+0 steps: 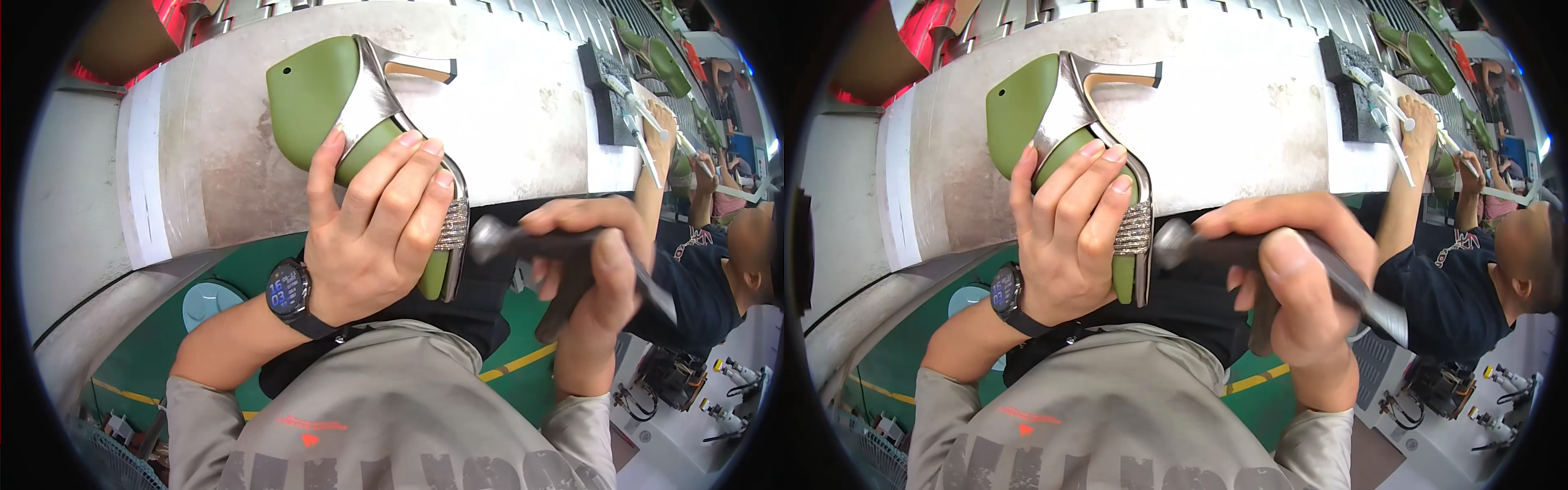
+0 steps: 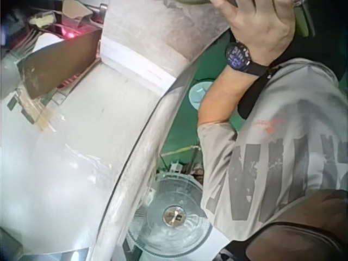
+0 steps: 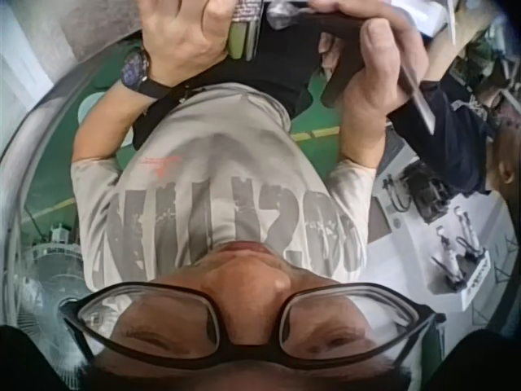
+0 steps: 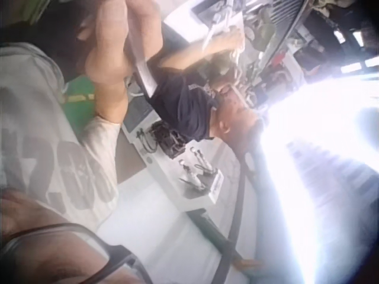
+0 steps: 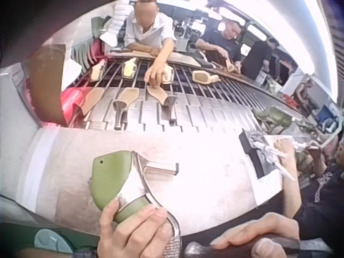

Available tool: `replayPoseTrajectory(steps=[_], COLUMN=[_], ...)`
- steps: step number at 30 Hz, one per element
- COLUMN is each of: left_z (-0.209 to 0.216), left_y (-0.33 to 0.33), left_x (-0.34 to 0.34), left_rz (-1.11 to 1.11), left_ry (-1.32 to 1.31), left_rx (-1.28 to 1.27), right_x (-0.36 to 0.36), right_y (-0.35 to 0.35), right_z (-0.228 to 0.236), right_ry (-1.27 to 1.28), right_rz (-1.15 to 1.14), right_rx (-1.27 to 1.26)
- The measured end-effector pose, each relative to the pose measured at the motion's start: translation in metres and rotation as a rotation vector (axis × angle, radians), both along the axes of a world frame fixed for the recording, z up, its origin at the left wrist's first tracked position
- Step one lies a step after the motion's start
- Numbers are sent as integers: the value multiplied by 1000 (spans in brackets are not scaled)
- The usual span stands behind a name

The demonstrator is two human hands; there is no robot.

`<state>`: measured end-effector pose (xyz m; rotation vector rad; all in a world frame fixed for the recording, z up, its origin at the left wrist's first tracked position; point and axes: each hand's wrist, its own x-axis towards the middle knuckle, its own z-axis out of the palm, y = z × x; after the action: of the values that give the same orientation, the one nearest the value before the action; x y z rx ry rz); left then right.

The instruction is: The person hammers the edges of a green high-heel shoe upper around a last, applies adhesive using a syringe, and presses a sole onto the bottom of the shoe.

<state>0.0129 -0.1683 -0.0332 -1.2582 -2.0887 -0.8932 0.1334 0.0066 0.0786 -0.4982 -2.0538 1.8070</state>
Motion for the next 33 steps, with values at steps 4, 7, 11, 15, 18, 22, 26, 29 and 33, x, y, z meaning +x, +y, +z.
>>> replayPoseTrajectory(steps=[4,7,11,15,18,22,26,29,33], left_z=[-1,-15,-17,3,34,38,42,40,34], left_y=[7,5,-5,-27,-40,-24,-7,-9,-9], left_x=[2,1,1,-14,-46,-73,-52,-51,-55], left_rz=[27,19,-7,-141,-237,-250,-292,-284,-279], left_ry=[23,-1,43,10,-136,-131,-154,-183,-178], left_rx=[48,99,16,-170,-224,-326,-329,-318,-285], right_x=[8,-10,-54,-60,-31,-27,-41,-48,-22], right_y=[-12,-23,30,76,96,149,190,185,86], right_z=[11,-10,-26,-60,-61,-44,-14,-5,19], right_ry=[97,57,91,-6,47,35,-46,-113,-205], right_rz=[-169,12,96,67,-205,-534,-243,-158,98], right_rx=[131,60,757,1175,621,-280,-236,-160,26])
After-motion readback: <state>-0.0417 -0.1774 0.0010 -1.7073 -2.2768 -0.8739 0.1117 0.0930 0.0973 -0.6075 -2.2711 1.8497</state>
